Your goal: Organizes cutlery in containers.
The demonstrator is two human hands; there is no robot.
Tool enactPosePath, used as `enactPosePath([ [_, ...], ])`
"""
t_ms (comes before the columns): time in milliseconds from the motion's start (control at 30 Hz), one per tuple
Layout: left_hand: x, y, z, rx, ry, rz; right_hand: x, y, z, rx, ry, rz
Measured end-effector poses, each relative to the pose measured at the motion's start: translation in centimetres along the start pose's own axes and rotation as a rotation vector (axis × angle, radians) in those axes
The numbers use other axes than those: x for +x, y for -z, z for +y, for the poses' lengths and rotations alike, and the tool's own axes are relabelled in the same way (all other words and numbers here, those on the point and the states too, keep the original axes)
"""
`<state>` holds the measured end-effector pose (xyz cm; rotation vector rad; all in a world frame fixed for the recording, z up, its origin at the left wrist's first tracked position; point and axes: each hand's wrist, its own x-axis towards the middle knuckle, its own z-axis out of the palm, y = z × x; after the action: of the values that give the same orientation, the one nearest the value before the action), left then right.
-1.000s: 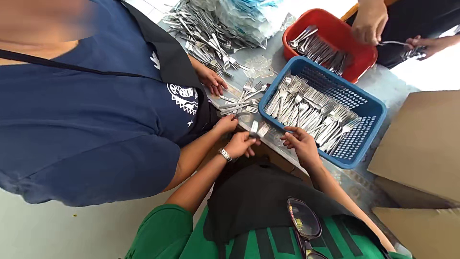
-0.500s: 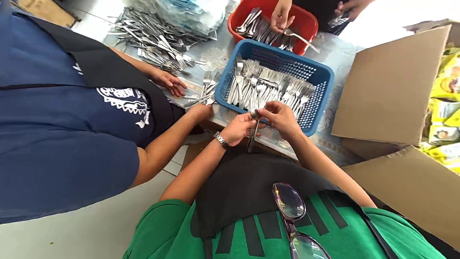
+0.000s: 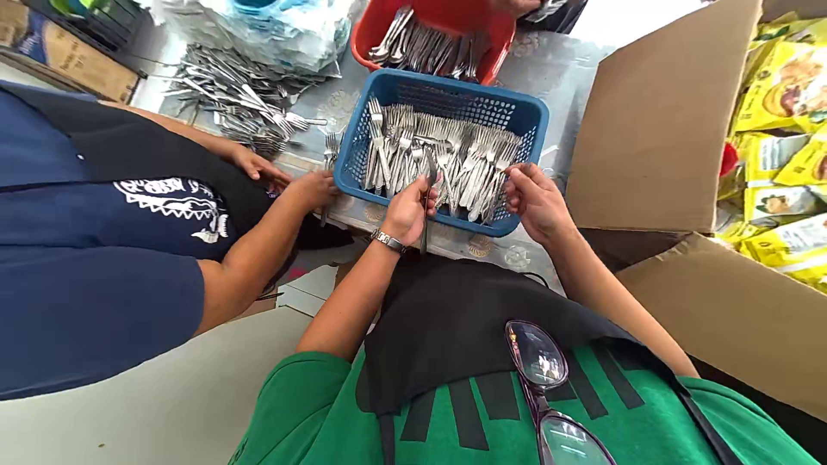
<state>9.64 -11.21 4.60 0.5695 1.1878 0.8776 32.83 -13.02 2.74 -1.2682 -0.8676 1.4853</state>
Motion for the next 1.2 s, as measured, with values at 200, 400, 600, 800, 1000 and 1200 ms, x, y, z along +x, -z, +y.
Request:
enactPosePath([
  [200, 1.8, -1.5, 1.6, -0.096, 0.044, 0.038, -0.5, 1.4, -0.1, 0.02, 0.033, 0.052],
  [400, 3.2, -0.7, 3.2, -0.139, 0.123, 0.0, 1.0, 0.1, -0.1, -0.011, -0.014, 0.185],
  [600, 5.2, 1.0, 4.9, -0.067, 0.131, -0.031, 3.2, -1.0, -0.5, -0.076, 0.032, 0.222],
  [800, 8.5, 1.4, 5.4, 0.111, 0.103, 0.008, 6.1, 0.4, -3.4, -0.467, -0.042, 0.178],
  [1000, 10.5, -0.1, 4.8, 0.286, 0.173, -0.034, 10.7, -0.1, -3.8, -0.904, -0.023, 0.169],
  [1200, 10.4, 1.3, 4.2, 0.376, 0.077, -0.064, 13.6, -0.7, -2.9, -1.263, -0.165, 0.01],
])
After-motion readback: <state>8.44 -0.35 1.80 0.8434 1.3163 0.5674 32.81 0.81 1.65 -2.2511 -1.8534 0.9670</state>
